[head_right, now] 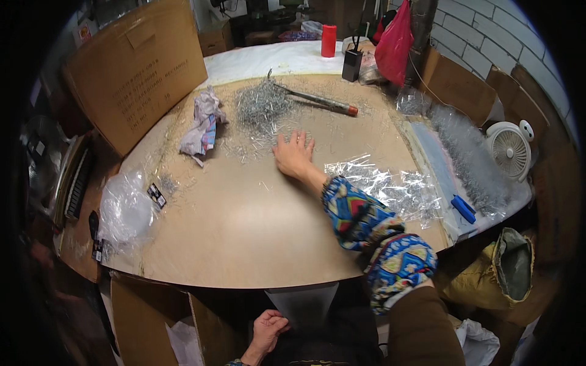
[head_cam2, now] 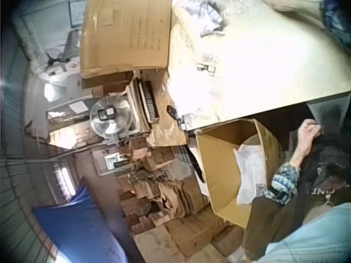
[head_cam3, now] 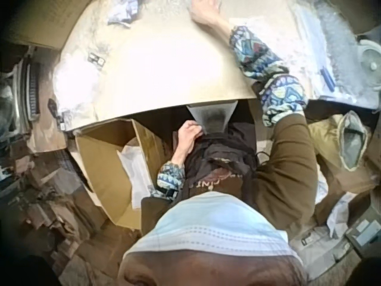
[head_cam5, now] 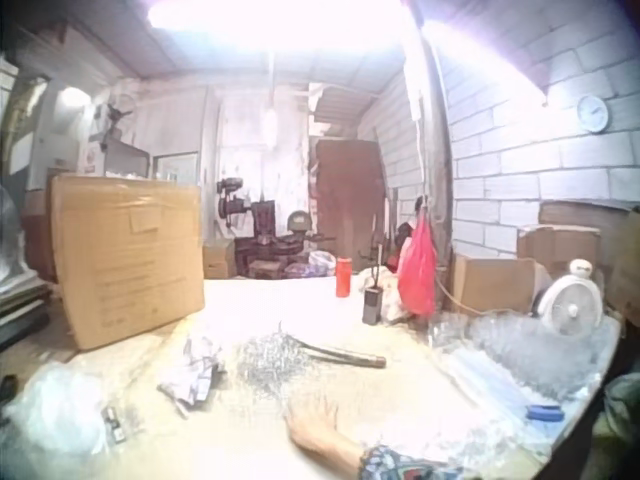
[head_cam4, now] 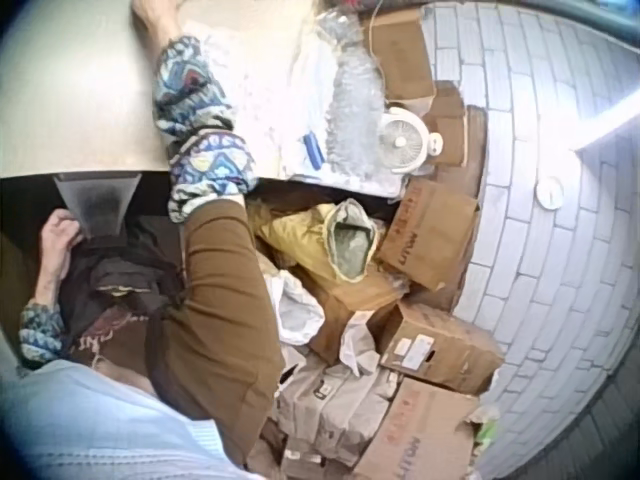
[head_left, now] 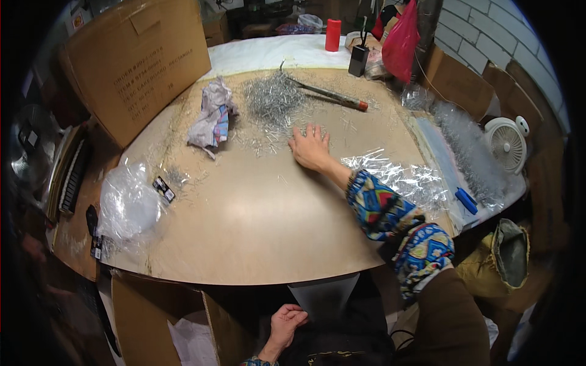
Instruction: The person is sorting and packaging small metal needle-like scraps into plastic bags.
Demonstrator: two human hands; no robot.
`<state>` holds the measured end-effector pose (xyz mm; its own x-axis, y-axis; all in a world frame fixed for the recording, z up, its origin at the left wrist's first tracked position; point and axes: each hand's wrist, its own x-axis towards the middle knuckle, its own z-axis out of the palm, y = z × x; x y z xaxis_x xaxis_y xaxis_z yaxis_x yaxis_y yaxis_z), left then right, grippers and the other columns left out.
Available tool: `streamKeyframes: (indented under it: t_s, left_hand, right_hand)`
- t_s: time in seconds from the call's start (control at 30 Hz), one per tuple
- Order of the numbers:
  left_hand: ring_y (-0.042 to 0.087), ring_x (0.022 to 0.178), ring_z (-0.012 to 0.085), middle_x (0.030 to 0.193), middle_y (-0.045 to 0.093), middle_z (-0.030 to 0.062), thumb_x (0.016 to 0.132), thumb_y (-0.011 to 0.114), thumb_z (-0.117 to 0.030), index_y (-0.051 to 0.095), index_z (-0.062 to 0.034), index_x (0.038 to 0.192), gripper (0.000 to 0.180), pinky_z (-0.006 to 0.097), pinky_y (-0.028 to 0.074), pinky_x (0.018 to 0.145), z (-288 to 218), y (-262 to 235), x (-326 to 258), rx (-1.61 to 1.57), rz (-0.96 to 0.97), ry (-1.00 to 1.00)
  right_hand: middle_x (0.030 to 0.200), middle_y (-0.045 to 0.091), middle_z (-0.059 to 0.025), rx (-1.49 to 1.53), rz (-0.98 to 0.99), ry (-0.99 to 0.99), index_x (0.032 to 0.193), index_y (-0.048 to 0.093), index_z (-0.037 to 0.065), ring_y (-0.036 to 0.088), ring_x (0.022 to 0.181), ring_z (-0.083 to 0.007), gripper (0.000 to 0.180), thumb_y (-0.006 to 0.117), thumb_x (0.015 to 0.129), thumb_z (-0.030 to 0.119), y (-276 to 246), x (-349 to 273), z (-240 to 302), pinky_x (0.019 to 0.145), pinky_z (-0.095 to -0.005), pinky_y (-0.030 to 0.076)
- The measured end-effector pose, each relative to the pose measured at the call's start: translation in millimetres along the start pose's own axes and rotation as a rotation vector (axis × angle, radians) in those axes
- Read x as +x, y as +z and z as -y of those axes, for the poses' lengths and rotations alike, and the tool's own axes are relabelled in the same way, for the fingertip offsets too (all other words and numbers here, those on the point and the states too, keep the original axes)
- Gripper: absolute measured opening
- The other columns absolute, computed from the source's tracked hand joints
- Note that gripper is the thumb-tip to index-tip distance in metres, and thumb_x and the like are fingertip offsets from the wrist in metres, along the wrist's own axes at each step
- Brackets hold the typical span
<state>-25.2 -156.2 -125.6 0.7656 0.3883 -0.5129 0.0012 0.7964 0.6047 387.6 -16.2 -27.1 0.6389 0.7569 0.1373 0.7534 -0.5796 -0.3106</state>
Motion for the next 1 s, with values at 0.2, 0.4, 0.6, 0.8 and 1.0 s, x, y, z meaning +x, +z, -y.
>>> streamKeyframes:
  t_s: [0.2, 0.4, 0.6, 0.8, 1.0]
  left_hand:
    - [0.068, 0.081, 0.0132, 0.090, 0.067, 0.0078, 0.088, 0.064, 0.000, 0.055, -0.0021, 0.101, 0.017, 0.028, 0.059, 0.075, -1.4, -2.3, 2.0, 0.009, 0.021, -0.001]
    - [0.067, 0.081, 0.0126, 0.090, 0.067, 0.0071, 0.088, 0.065, -0.002, 0.055, -0.0025, 0.101, 0.017, 0.026, 0.059, 0.074, -0.8, 3.1, -3.7, -0.006, 0.006, 0.015]
    - [0.067, 0.083, 0.0130, 0.091, 0.067, 0.0068, 0.089, 0.064, -0.003, 0.055, -0.0031, 0.102, 0.016, 0.027, 0.058, 0.074, -4.2, 8.7, -5.5, 0.006, 0.029, -0.021]
    - [0.064, 0.088, 0.0123, 0.095, 0.067, 0.0061, 0.091, 0.063, -0.009, 0.062, 0.0016, 0.103, 0.016, 0.025, 0.053, 0.079, 5.8, -3.5, -3.1, -0.127, 0.070, -0.122]
    - [0.065, 0.088, 0.0170, 0.100, 0.068, 0.0106, 0.093, 0.061, -0.013, 0.064, 0.0050, 0.101, 0.020, 0.027, 0.053, 0.082, 7.9, -0.9, -2.6, -0.176, 0.142, -0.140]
  right_hand:
    - [0.142, 0.026, -0.0372, 0.052, 0.042, -0.263, 0.139, 0.037, 0.005, 0.021, 0.133, -0.0554, 0.049, 0.041, 0.098, 0.031, -7.0, -93.1, 9.0, 0.108, -0.0654, 0.017]
    - [0.145, 0.032, -0.0243, 0.096, -0.059, -0.516, 0.135, 0.045, 0.006, 0.026, 0.135, -0.0475, 0.047, 0.047, 0.097, 0.034, -8.9, -124.6, 24.3, 0.109, -0.0591, 0.024]
    - [0.143, 0.039, -0.0207, 0.055, -0.061, -0.579, 0.133, 0.046, 0.007, 0.033, 0.135, -0.0373, 0.045, 0.045, 0.098, 0.034, 3.6, -77.1, 18.7, 0.108, -0.0544, 0.029]
    - [0.140, 0.041, -0.0264, 0.791, 0.177, -0.097, 0.132, 0.052, 0.005, 0.041, 0.129, -0.0391, 0.047, 0.047, 0.097, 0.037, -40.4, -96.5, 2.4, 0.108, -0.0408, 0.033]
    - [0.142, 0.039, -0.0265, 0.198, -0.129, -0.384, 0.137, 0.046, 0.007, 0.035, 0.135, -0.0385, 0.051, 0.045, 0.097, 0.040, 2.9, -62.8, 10.4, 0.112, -0.0445, 0.027]
